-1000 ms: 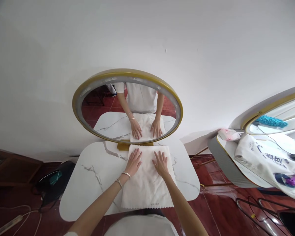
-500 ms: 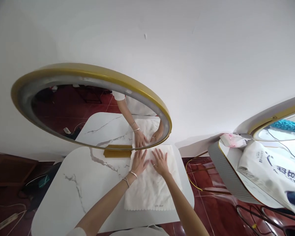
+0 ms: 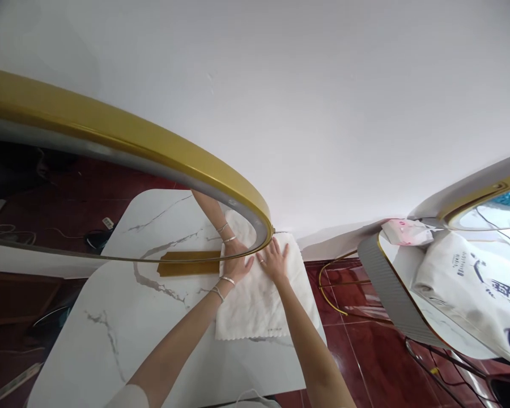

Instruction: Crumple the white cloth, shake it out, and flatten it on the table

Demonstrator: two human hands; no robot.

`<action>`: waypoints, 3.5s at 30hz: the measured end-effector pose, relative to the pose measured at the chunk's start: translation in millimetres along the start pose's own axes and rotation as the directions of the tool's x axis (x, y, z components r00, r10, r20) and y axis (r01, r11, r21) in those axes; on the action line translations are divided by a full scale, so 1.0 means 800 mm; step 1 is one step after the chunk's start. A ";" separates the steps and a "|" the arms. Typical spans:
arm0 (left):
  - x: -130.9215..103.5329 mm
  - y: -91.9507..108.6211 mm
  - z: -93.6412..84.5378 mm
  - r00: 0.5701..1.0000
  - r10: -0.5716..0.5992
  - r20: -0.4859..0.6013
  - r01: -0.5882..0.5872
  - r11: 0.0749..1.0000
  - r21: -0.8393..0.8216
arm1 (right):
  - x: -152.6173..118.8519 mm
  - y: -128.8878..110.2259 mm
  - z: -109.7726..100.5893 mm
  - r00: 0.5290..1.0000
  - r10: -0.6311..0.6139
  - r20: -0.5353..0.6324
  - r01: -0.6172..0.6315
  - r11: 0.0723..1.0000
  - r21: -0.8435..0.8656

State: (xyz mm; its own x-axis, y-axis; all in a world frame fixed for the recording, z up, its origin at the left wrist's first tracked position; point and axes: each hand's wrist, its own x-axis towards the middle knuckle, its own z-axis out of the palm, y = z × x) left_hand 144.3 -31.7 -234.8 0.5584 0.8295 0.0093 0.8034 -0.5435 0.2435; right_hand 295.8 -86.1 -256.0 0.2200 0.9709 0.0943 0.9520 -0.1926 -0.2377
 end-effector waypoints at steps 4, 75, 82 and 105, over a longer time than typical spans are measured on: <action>0.019 0.012 0.008 0.997 0.056 0.059 -0.054 0.998 -0.031 | -0.002 0.037 -0.012 0.991 0.132 -0.012 -0.133 0.990 -0.053; -0.128 -0.014 -0.023 0.967 -0.176 -0.184 0.103 0.931 -0.351 | -0.203 -0.038 -0.009 0.744 0.596 -0.301 -0.565 0.802 0.193; -0.173 -0.091 -0.004 0.945 -0.151 -0.291 0.129 0.987 -0.096 | -0.149 -0.163 0.030 0.921 0.234 -0.311 -0.208 0.971 0.115; -0.244 -0.333 -0.055 0.884 -0.277 -0.377 0.255 0.961 -0.109 | -0.072 -0.394 0.091 0.891 -0.371 -0.262 0.418 0.895 0.156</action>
State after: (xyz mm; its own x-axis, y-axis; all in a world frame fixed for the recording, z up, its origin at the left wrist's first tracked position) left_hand -187.7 -43.3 -258.6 0.1927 0.9322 0.3062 0.8916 -0.2967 0.3421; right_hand -32.5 -70.9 -257.1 -0.1015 0.8991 0.4258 0.9109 0.2561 -0.3237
